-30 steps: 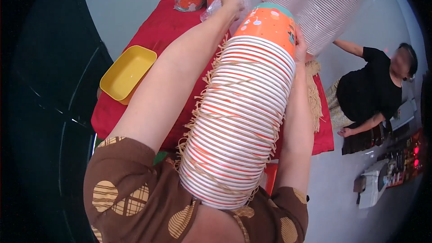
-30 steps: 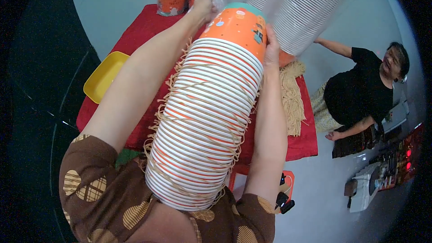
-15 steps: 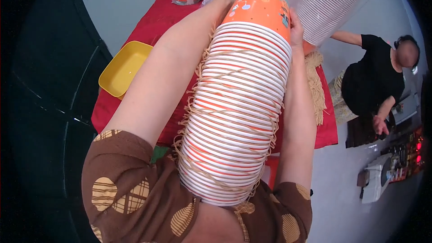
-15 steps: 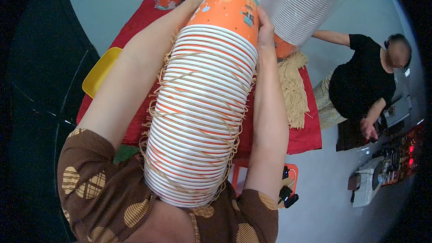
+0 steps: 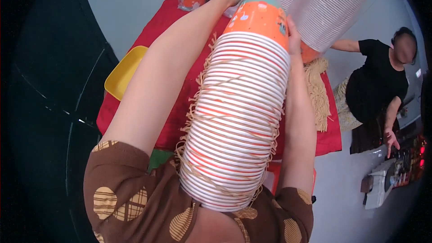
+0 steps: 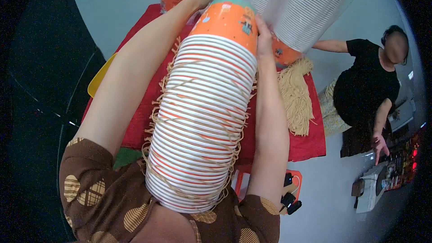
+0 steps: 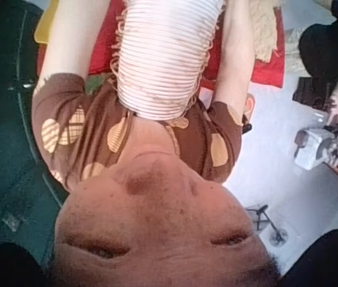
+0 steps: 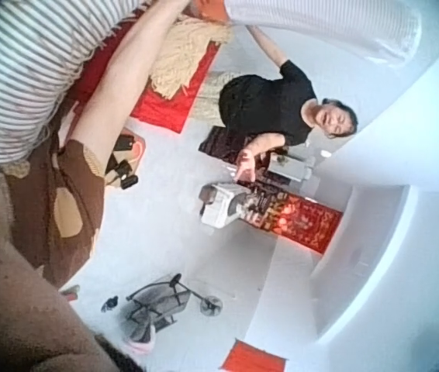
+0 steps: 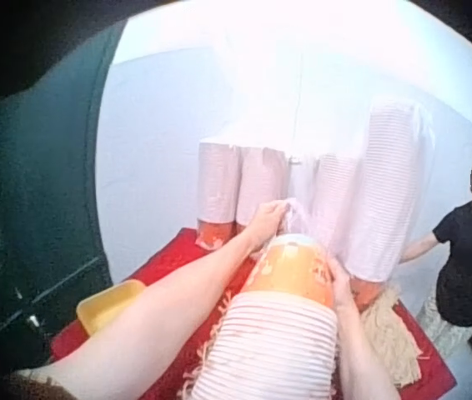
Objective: Thread strings through paper bowls and stack them for packaging.
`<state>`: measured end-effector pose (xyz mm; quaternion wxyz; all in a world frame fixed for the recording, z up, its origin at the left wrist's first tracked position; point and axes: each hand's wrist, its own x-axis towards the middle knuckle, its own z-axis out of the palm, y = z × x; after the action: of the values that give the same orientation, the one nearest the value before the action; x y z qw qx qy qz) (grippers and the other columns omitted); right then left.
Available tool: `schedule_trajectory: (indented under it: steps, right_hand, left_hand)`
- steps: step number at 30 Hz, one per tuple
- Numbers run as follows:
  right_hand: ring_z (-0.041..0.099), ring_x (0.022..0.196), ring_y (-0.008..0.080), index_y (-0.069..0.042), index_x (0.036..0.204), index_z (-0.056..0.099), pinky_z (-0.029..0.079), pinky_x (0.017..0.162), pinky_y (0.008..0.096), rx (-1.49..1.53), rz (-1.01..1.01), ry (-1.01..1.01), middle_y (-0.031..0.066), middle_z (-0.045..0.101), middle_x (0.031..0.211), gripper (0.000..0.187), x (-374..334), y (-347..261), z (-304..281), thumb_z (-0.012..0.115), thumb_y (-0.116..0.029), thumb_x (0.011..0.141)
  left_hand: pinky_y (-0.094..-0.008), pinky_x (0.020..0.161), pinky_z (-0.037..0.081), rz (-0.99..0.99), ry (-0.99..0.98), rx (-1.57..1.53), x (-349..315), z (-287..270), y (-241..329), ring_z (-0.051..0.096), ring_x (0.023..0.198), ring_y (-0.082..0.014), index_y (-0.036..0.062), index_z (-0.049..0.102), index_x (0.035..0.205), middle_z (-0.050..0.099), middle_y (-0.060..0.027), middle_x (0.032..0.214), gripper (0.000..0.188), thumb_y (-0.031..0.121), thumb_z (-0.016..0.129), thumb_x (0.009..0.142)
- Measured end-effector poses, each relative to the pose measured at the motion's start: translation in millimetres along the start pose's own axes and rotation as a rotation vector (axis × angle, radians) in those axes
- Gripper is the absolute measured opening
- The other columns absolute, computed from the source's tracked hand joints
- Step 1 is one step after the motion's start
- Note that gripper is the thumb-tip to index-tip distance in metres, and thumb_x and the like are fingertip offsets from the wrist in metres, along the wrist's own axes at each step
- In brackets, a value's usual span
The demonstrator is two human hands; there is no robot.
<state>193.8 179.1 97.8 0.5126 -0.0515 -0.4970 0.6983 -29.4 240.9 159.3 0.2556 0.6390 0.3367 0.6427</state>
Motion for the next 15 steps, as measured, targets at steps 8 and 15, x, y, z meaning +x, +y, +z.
schedule_trajectory:
  steps: [8,15]
  right_hand:
    - [0.062,0.102,0.0219,0.0,0.124,0.054,0.052,0.09,0.0359,0.014,0.048,-0.046,0.0134,0.062,0.117,0.045,-8,-7,-5,0.048,-0.036,0.097]
    - [0.063,0.102,0.0234,0.002,0.124,0.052,0.053,0.088,0.0372,0.04,0.096,-0.079,0.0169,0.061,0.118,0.045,-12,-9,1,0.045,-0.034,0.098]
  left_hand:
    - [-0.031,0.05,0.04,-0.095,0.057,0.219,-24,14,65,0.051,0.055,-0.0106,0.0009,0.063,0.069,0.057,-0.0035,0.062,0.047,0.042,0.061,0.091]
    - [-0.0265,0.053,0.047,-0.218,-0.215,0.029,-53,6,52,0.057,0.06,-0.0104,0.0021,0.065,0.091,0.064,-0.0034,0.076,0.033,0.035,0.068,0.087]
